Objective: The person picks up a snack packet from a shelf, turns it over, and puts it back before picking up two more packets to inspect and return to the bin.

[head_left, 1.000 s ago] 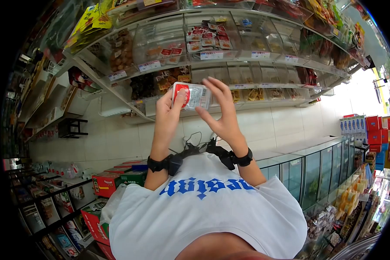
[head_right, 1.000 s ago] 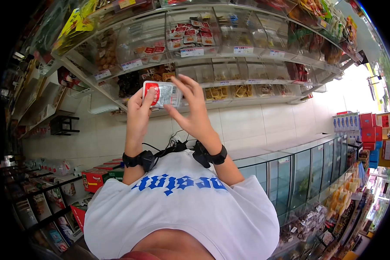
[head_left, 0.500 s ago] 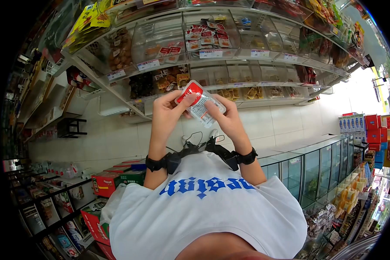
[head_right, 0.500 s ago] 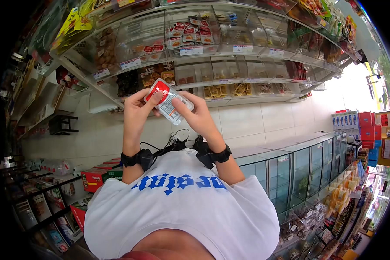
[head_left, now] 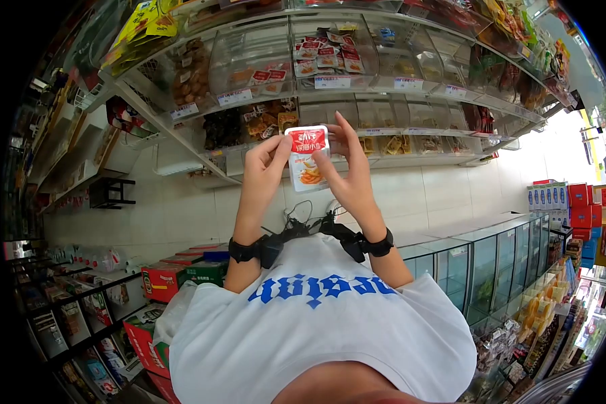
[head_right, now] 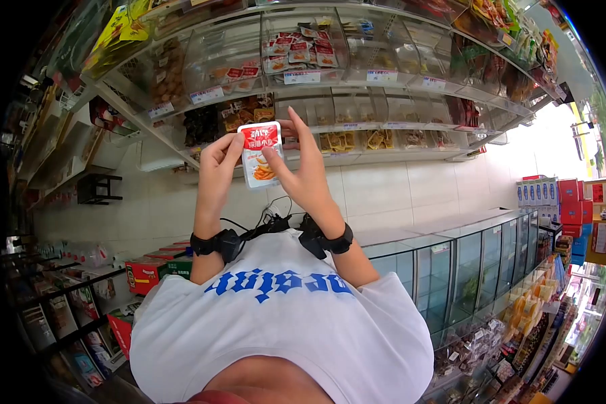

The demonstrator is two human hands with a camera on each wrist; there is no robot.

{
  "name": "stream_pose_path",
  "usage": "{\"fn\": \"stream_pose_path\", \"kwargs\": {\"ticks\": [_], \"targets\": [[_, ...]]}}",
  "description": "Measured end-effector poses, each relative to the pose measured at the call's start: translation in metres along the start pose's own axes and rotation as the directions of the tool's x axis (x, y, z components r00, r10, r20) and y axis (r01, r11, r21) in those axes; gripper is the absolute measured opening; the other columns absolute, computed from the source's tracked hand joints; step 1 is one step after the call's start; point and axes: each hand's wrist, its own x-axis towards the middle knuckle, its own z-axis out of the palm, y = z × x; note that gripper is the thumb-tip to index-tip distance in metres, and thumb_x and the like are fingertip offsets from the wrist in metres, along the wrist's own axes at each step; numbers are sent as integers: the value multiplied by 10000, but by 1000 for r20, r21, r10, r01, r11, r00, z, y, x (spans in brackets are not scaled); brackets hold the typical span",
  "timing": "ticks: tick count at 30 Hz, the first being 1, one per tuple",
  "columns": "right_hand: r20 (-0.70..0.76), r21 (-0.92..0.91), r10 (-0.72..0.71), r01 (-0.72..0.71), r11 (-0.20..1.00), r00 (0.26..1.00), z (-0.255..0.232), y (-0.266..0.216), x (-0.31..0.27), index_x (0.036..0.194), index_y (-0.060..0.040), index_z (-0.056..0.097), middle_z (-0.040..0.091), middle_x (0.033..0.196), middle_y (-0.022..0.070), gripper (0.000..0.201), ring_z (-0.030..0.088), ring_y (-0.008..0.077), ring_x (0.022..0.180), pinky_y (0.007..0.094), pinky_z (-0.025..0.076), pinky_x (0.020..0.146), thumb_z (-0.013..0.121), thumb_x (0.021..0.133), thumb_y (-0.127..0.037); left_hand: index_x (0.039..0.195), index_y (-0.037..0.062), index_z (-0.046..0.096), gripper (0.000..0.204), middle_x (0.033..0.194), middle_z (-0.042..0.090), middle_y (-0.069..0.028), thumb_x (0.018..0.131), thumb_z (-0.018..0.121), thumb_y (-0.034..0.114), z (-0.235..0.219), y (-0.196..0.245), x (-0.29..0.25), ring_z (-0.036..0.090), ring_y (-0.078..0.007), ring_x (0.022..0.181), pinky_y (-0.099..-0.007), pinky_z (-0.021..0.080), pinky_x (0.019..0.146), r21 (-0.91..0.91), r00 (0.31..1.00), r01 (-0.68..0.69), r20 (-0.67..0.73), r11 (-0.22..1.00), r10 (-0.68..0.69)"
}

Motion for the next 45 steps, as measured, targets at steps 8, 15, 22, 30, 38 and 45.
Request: {"fn": "stream_pose_path", "kwargs": {"ticks": [8, 15, 22, 30, 38, 45], "targets": [[3, 370, 265, -248, 896, 964, -14, 1, -3, 1034, -1, 616, 691, 842, 11, 153, 601, 27, 759, 205, 471, 685, 615, 1017, -154, 977, -17, 663, 245, 849, 684, -7, 1011, 640, 225, 12, 5, -5, 608, -42, 747, -209, 481, 653, 61, 967, 154, 195, 986, -163], [57, 544, 290, -273, 793, 955, -18, -9, -1, 1081, -1, 633, 692, 947, 11, 185, 602, 34, 837, 212, 482, 748, 622, 1013, -173, 917, 12, 654, 204, 845, 659, 22, 1008, 642, 194, 12, 10, -7, 582, -32, 756, -211, 465, 662, -15, 980, 44, 194, 999, -40], [82, 335, 269, -281, 899, 960, -26, -3, -3, 1134, 20, 650, 682, 967, 2, 234, 597, 41, 879, 219, 482, 763, 629, 1004, -174, 921, 16, 660, 216, 839, 650, 36, 1009, 642, 212, 8, 3, -7, 567, -24, 754, -200, 445, 662, 8, 987, 46, 157, 999, -47], [97, 292, 287, -303, 907, 953, -25, -5, 0, 1076, 38, 670, 681, 915, 4, 227, 594, 35, 843, 216, 483, 733, 619, 1015, -175, 991, -8, 671, 244, 866, 658, 25, 1015, 636, 232, 12, 11, -9, 569, -28, 773, -197, 447, 670, 76, 942, 140, 296, 987, -157], [118, 287, 221, -246, 926, 968, -21, -13, 5, 1055, 50, 692, 651, 997, 37, 204, 588, 76, 908, 228, 475, 748, 646, 991, -137, 1128, -38, 662, 303, 919, 687, -40, 1011, 633, 241, 13, 9, -10, 595, -55, 839, -242, 500, 694, 181, 929, 24, 360, 983, -89], [-119, -52, 19, -26, 998, 993, -21, 2, 6, 962, 49, 713, 562, 886, 2, 139, 535, 74, 819, 214, 430, 714, 704, 937, -88, 1061, -49, 680, 257, 919, 693, -25, 980, 673, 194, 19, 9, -12, 606, -54, 823, -239, 503, 721, 301, 906, 67, 382, 951, -185]]}}
